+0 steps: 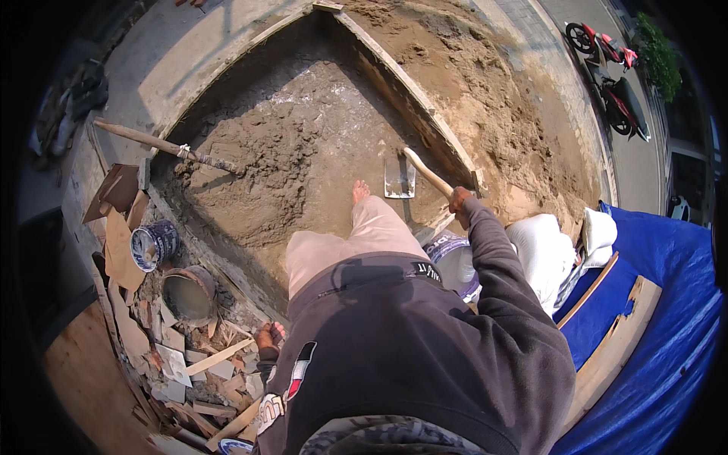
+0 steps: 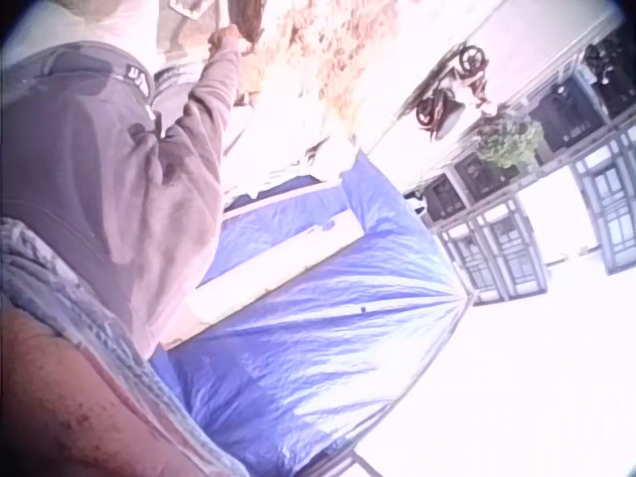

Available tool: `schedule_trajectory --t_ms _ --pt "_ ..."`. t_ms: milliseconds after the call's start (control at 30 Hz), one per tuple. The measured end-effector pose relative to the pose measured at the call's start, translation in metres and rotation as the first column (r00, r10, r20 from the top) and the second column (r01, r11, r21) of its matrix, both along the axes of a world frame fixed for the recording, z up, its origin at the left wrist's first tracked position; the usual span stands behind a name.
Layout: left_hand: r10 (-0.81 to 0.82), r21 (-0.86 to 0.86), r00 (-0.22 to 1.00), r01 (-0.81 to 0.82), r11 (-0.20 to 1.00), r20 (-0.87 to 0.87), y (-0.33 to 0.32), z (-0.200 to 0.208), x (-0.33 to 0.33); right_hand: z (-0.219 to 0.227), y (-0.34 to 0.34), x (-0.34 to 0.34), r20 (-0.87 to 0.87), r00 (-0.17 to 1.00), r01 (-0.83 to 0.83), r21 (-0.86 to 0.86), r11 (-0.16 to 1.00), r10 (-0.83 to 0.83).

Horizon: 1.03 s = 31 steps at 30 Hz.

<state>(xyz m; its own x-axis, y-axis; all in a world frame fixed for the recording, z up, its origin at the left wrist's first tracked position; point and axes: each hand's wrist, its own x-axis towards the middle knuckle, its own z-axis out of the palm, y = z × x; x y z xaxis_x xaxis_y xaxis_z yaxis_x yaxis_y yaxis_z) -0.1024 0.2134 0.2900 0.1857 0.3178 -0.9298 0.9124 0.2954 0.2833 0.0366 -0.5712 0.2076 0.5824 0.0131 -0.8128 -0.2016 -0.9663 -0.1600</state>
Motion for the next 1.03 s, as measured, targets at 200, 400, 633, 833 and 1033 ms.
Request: schedule_trajectory --t_ms 200,400,633,833,1033 --pt "-0.132 0.028 0.955 0.129 0.991 0.264 0.012 -0.072 -0.053 0.023 0.078 0.060 0.012 0.976 0.210 0.244 0.947 -0.219" --pt "-0.118 -0.043 0.955 0.134 0.990 0.272 -0.112 -0.029 0.049 0.094 0.052 0.027 -0.296 0.428 0.898 0.248 0.364 -0.854" --pt "-0.015 -0.106 0.989 0.031 0.994 0.147 -0.136 0.040 0.133 0.140 0.056 0.008 -0.603 0.079 0.969 0.234 -0.081 -0.794" --pt "-0.136 -0.128 0.983 0.152 0.980 0.121 -0.106 0.021 0.156 0.161 0.083 0.003 -0.362 0.155 0.972 0.225 0.075 -0.919" --pt "-0.031 -0.156 0.969 0.070 0.985 0.244 -0.107 0.047 0.195 0.160 0.088 0.013 0.026 0.448 0.893 0.038 0.449 -0.894"
